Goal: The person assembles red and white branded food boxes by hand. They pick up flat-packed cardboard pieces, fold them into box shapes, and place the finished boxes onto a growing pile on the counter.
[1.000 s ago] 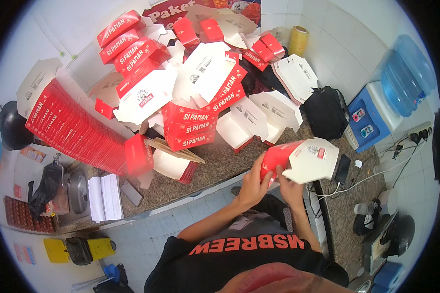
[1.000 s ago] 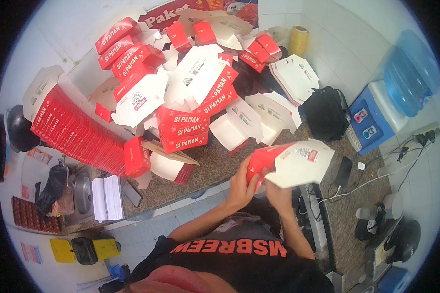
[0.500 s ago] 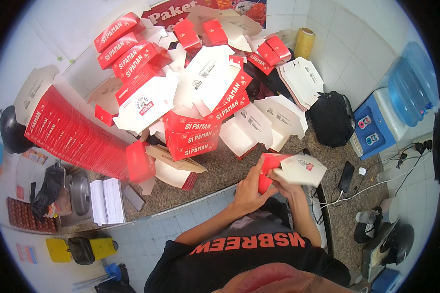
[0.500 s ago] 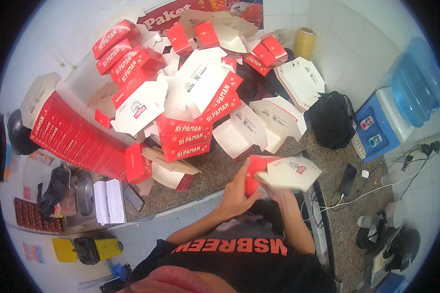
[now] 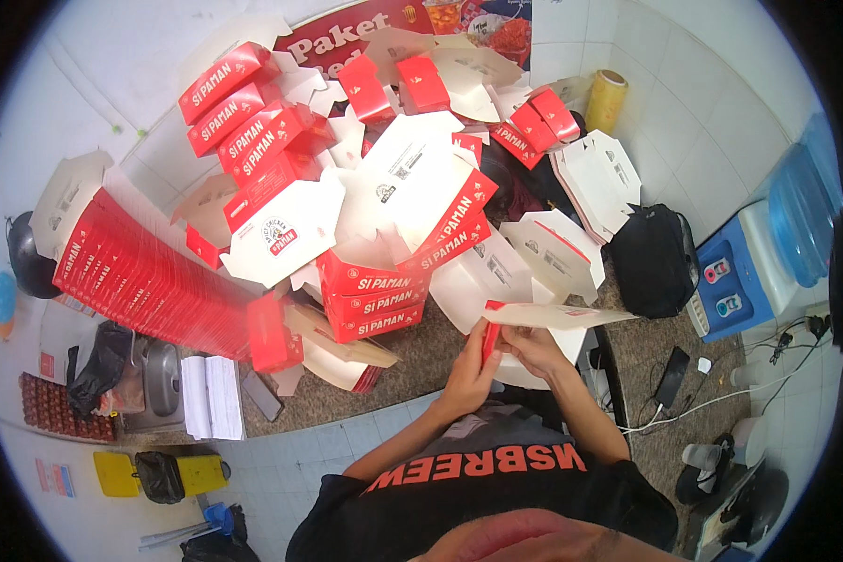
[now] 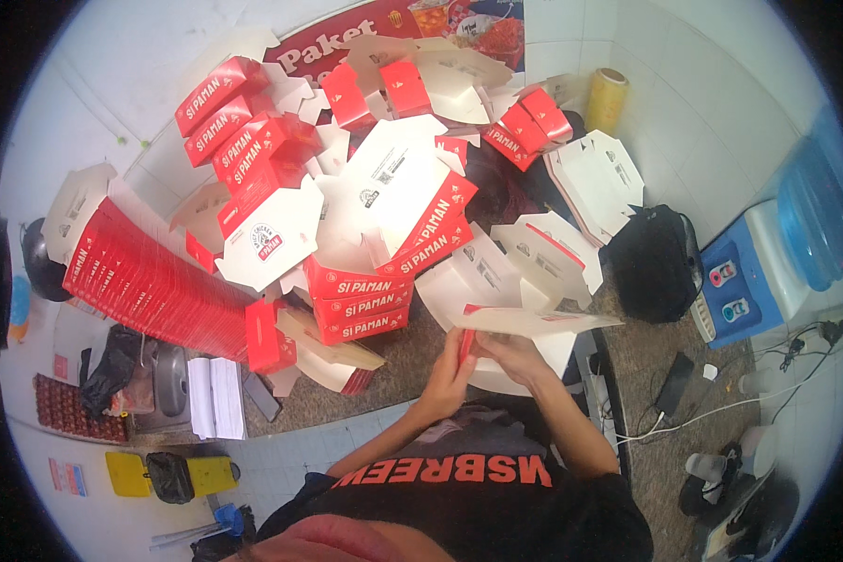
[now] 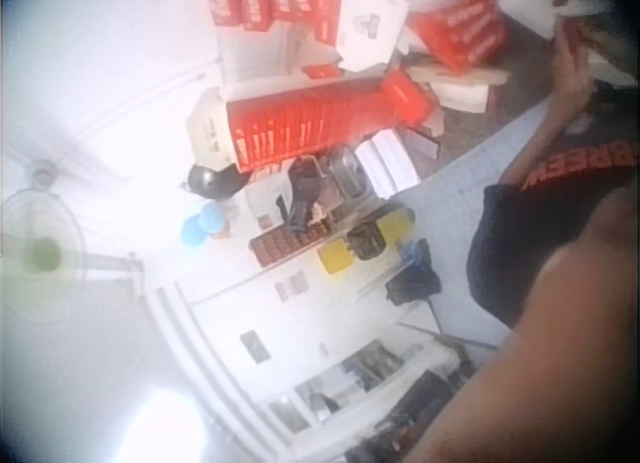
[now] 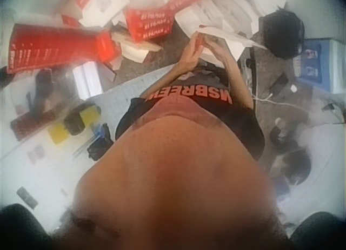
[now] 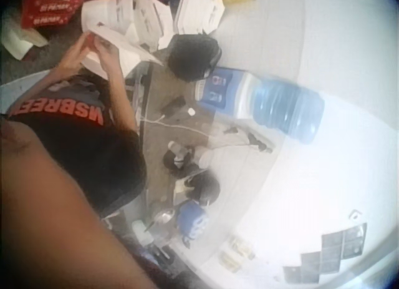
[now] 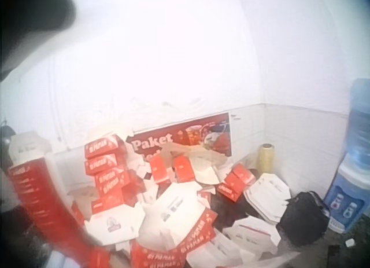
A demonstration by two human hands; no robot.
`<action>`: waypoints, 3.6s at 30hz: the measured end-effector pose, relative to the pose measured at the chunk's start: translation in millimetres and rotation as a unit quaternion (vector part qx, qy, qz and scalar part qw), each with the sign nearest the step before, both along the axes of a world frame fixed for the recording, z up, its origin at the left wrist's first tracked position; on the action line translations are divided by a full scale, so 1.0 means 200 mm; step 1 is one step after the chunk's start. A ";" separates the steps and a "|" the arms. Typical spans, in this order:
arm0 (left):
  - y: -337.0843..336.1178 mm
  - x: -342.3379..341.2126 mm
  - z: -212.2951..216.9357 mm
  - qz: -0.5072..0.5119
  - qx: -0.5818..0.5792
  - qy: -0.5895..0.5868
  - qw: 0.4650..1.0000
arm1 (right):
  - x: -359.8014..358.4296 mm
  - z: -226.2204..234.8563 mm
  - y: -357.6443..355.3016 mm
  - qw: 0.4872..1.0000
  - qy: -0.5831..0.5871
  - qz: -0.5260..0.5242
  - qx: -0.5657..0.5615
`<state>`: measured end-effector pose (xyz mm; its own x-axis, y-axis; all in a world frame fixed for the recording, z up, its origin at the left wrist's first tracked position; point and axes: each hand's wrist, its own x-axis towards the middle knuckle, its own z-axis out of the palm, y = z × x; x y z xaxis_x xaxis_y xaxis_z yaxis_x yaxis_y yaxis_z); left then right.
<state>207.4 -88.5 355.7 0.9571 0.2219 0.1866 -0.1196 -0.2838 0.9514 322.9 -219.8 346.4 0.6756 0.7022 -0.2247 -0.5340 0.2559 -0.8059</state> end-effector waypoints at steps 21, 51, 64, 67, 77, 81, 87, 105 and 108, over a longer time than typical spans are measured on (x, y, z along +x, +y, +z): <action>0.37 -0.14 0.05 -0.214 -0.038 -0.025 0.976 | -0.15 0.66 -0.26 0.670 -0.648 0.279 -0.231; 0.29 -0.37 0.01 -0.341 -0.415 0.346 0.769 | -0.39 0.46 -0.17 0.791 -0.480 0.141 -0.353; 0.25 -0.29 0.01 -0.360 -0.208 0.258 0.872 | -0.27 0.36 -0.16 0.773 -0.541 0.210 -0.257; 0.30 -0.32 0.04 -0.245 -0.298 0.191 0.903 | -0.26 0.38 -0.19 0.775 -0.537 0.130 -0.306; 0.08 -0.23 0.10 -0.245 0.202 0.081 0.945 | -0.47 0.66 -0.29 0.679 -0.520 0.150 -0.497; 0.02 -0.17 0.12 -0.281 0.306 -0.035 0.909 | -0.46 0.44 -0.32 0.668 -0.526 0.196 -0.488; -0.05 -0.17 0.07 -0.135 0.116 0.018 0.984 | -0.50 0.14 -0.36 0.912 -0.242 -0.147 -0.297; 0.03 -0.01 0.22 -0.019 0.024 -0.080 0.996 | -0.27 0.35 -0.09 0.938 -0.262 -0.200 -0.105; 0.06 0.06 0.26 0.021 0.044 -0.171 0.984 | -0.15 0.41 -0.09 0.972 -0.202 -0.069 -0.096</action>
